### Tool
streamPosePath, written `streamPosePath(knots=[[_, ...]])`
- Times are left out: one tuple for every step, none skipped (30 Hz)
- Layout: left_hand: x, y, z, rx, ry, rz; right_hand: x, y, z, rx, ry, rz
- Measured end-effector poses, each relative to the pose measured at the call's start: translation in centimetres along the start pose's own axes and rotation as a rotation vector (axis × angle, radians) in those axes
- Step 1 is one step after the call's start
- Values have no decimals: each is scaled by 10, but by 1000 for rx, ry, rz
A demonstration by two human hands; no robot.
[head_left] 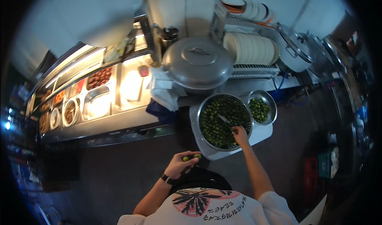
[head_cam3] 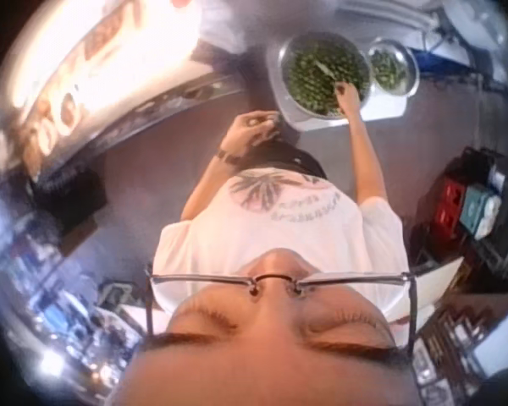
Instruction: The person stands at a food stall counter and repeatedly picks small green fruits from a large colander, removes their stems by hand, and places the prepared items into a smaller metal bowl. The person briefly walks to the display counter and returns to continue the task.
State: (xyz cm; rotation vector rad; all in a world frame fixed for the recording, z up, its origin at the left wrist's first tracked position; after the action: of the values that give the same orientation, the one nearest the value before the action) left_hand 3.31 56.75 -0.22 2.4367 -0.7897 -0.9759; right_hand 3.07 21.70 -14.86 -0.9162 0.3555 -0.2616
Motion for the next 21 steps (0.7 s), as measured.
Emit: streamPosePath(knots=[[9,3,-4,36,2,14,11,6,-13,-36,36,17],[17,6,-12,71,12,19,21,12,-24,-88,54,8],[22,7,-22,97,28,5,33,19,-24,-140,56,17],[29,12,-32,75,7,0,42,24,-27,-191,58,27],[38,18,-40,88,21,6,49,27,-33,-249,66,35],[46,21,-46,105,39,1,57,34,-33,-300,65,49],[53,24,-51,121,56,-4,64,42,-34,-350,62,63],[59,29,-54,110,64,0,70,48,-35,-407,20,58],[66,33,-55,97,72,7,75,53,-39,-465,-21,50],[71,36,-56,83,81,13,78,58,-43,-523,-64,42],[76,38,-57,31,80,17,81,64,-47,-533,-114,28],[83,42,-55,-29,87,25,84,63,-51,-553,-166,9],[88,45,-51,-89,95,34,86,62,-56,-572,-219,-9],[91,48,-44,-115,90,26,82,62,-61,-534,-220,36],[96,52,-42,-128,100,23,83,60,-60,-491,-228,63],[100,56,-40,-141,109,20,85,57,-60,-448,-235,90],[105,64,-37,-162,127,11,86,51,-62,-408,-230,82],[108,72,-34,-180,148,-4,87,42,-56,-362,-231,76],[112,79,-30,-203,161,-16,84,33,-53,-321,-224,75],[116,83,-27,-206,172,-21,83,26,-50,-242,-282,-8],[120,88,-23,-205,178,-31,80,14,-44,-61,-177,85]])
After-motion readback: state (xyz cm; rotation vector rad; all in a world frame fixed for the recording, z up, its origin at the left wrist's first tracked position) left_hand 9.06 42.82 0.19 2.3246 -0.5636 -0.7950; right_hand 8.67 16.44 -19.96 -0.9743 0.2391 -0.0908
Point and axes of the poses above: each hand's wrist, its own x-axis towards the middle knuckle, its own y-axis out of the palm, z = x × y, the point moved 1 cm from there along x, towards the middle knuckle, and after that the axes turned 5 degrees about -x, right-handed, at the moved point
